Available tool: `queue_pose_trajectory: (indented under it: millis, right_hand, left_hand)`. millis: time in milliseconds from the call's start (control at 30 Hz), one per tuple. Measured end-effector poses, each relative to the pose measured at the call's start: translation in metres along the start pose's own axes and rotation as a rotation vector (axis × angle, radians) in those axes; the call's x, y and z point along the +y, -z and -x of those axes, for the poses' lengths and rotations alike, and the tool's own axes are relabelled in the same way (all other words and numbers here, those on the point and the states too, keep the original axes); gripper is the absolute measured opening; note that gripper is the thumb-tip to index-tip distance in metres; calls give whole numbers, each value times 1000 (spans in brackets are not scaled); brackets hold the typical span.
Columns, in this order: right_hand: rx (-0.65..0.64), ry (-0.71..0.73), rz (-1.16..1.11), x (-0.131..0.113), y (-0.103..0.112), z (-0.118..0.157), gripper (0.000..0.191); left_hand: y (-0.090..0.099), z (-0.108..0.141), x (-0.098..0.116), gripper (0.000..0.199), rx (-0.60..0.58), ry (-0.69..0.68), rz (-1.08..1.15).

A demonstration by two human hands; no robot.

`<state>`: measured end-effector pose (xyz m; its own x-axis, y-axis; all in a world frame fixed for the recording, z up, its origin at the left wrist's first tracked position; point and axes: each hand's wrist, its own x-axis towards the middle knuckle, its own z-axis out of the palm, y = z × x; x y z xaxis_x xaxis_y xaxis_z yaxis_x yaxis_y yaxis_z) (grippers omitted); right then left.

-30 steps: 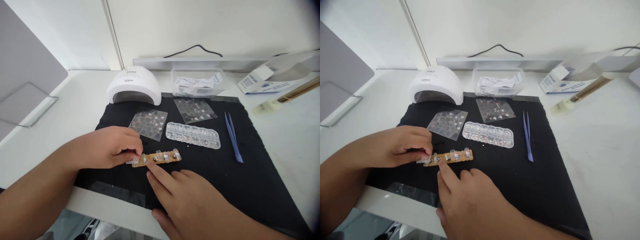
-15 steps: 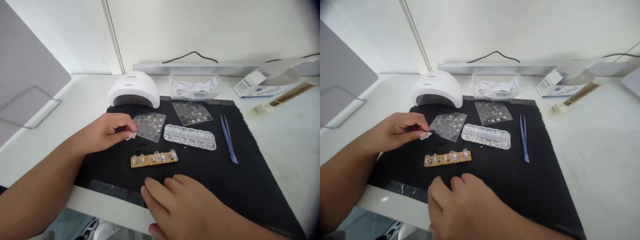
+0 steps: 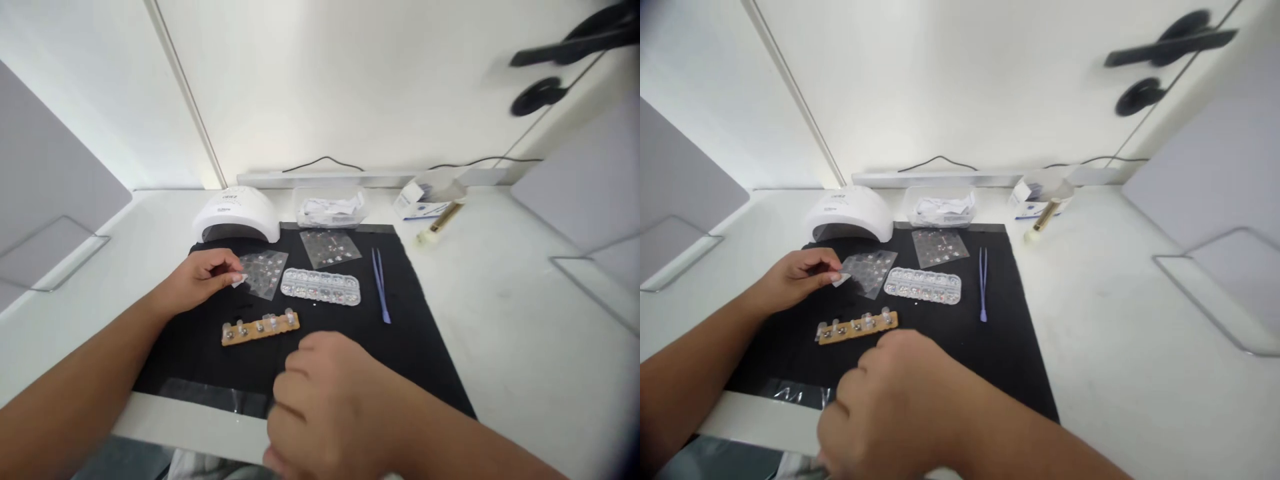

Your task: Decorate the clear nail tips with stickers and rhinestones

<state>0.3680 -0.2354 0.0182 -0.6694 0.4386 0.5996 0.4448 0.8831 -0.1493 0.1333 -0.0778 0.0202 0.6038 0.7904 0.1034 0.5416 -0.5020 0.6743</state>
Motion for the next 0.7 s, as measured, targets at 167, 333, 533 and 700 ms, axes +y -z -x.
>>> queue_pose_trajectory:
  millis: [167, 333, 533, 700]
  right_hand:
    - [138, -105, -60, 25, 8, 1, 24]
    - [31, -109, -23, 22, -2, -1, 26]
    - [-170, -122, -51, 17, 0, -8, 28]
    - [-376, -137, -64, 19, 13, -15, 26]
  left_hand:
    - [5, -9, 37, 17, -46, -180, -161]
    - [9, -55, 88, 22, -125, -245, -282]
    - [-43, -154, 143, 16, -319, -446, -482]
    - [-98, -224, 171, 25, -375, -411, -648]
